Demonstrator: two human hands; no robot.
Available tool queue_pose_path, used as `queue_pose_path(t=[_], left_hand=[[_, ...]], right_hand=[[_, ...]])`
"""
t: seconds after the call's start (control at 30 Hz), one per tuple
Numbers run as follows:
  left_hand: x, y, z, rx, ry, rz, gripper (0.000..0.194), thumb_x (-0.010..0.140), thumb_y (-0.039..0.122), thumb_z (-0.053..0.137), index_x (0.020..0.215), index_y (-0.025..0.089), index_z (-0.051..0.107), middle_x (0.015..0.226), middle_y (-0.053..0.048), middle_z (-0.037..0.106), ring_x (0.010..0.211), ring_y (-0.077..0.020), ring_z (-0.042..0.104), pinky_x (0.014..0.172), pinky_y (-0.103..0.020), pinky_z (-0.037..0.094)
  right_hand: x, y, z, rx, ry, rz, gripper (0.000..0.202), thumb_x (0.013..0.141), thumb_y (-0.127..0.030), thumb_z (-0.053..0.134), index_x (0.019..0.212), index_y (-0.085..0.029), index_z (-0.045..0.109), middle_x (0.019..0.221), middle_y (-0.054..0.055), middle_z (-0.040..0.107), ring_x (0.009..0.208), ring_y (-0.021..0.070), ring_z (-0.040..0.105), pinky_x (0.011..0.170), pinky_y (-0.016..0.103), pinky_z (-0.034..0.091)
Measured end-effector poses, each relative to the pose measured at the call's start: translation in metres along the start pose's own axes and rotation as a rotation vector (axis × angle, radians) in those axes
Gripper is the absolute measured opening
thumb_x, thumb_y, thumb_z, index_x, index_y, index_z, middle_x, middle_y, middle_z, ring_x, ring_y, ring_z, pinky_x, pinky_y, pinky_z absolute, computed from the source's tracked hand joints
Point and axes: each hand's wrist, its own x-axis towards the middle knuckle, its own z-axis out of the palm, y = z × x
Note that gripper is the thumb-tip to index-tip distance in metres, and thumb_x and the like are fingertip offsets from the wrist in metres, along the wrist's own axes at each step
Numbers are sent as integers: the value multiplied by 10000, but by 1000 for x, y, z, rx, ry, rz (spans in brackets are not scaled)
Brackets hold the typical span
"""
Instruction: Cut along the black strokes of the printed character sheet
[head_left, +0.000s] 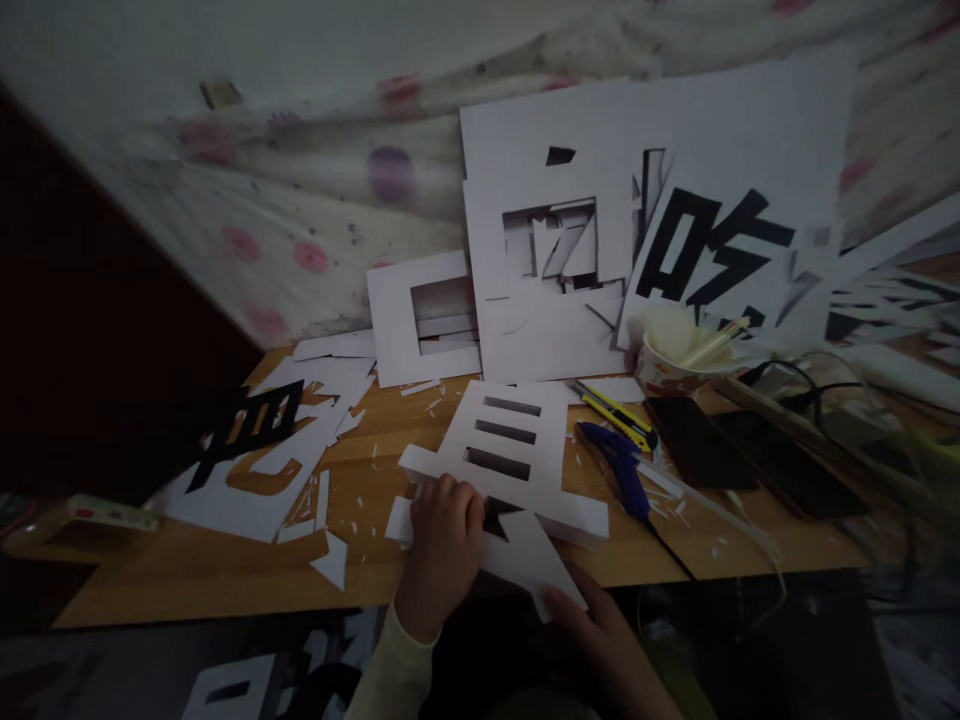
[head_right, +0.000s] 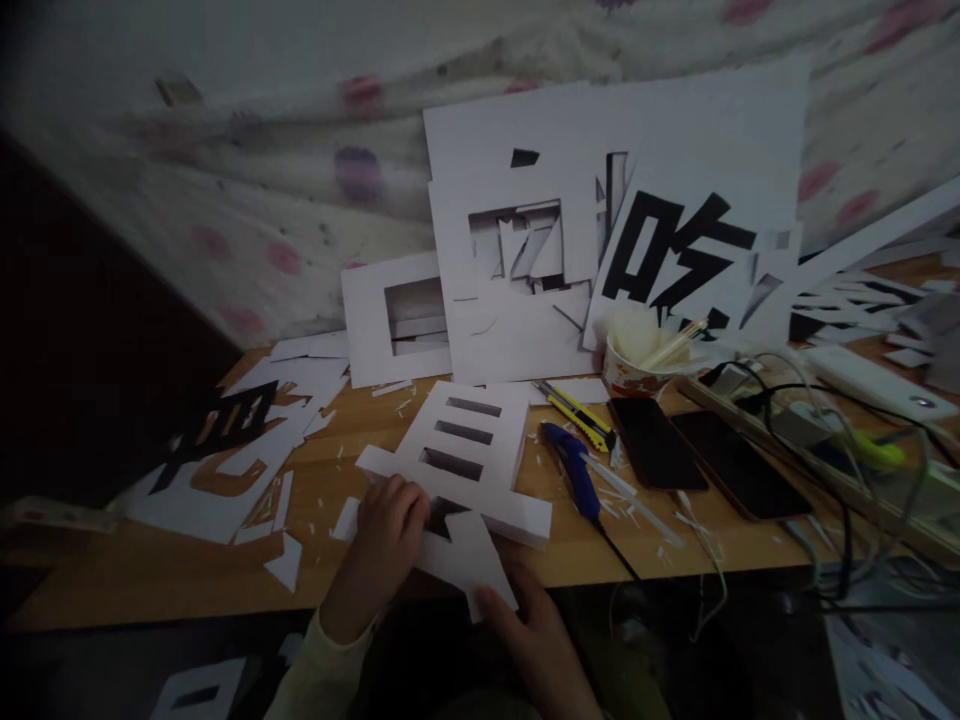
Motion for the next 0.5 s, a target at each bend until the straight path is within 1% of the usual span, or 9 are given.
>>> queue_pose_path(t=[0.1, 0.23, 0.3, 0.37, 0.43, 0.5], left_hand=[[4, -5, -5, -198, -15, -29, 264, 907, 174, 353, 677, 202, 478, 753, -24, 555, 781, -189, 496, 734, -343, 369], [5, -6, -12, -443, -6, -70, 304, 935, 311, 325, 681, 209, 456, 727, -10, 548, 749, -173, 513, 718, -317, 388], [4, -6, -15, -562, -49, -106, 309, 936, 362, 351, 713, 205, 496, 743, -12, 580, 761, -172, 538, 728, -306, 398], [3, -5, -17, -656, -109, -122, 320, 937, 379, 363, 741, 199, 540, 756, -13, 606, 765, -165, 552, 742, -293, 404], [2, -4, -19, -718, -149, -130, 334, 935, 388, 375, 717, 197, 540, 707, 3, 591, 718, -149, 545, 713, -272, 405], [2, -4, -22, -751, -149, -149, 319, 916, 391, 416, 681, 197, 512, 635, 26, 546, 651, -132, 525, 657, -251, 397]], right_hand=[[0, 0, 0, 22, -17, 0, 657, 669, -651, 627, 1103, -158, 659, 1010, 117, 710, 921, 319, 643, 804, 433, 518], [-1, -2, -1, 25, -25, 12, 668, 675, -647, 623, 1139, -167, 655, 978, 123, 713, 910, 325, 641, 793, 438, 516], [-1, -3, -1, 25, -23, -4, 669, 674, -652, 621, 1134, -167, 659, 988, 125, 712, 916, 325, 639, 807, 441, 511], [-1, -4, -1, 21, -17, -25, 656, 670, -655, 624, 1101, -164, 671, 1002, 128, 711, 927, 325, 636, 828, 440, 502], [0, -3, 0, 12, 2, -32, 642, 657, -654, 636, 1064, -160, 683, 1008, 130, 712, 954, 334, 629, 858, 443, 488], [0, -2, 0, 5, 19, -22, 637, 651, -649, 644, 1056, -159, 684, 1025, 128, 711, 979, 345, 621, 883, 449, 476]])
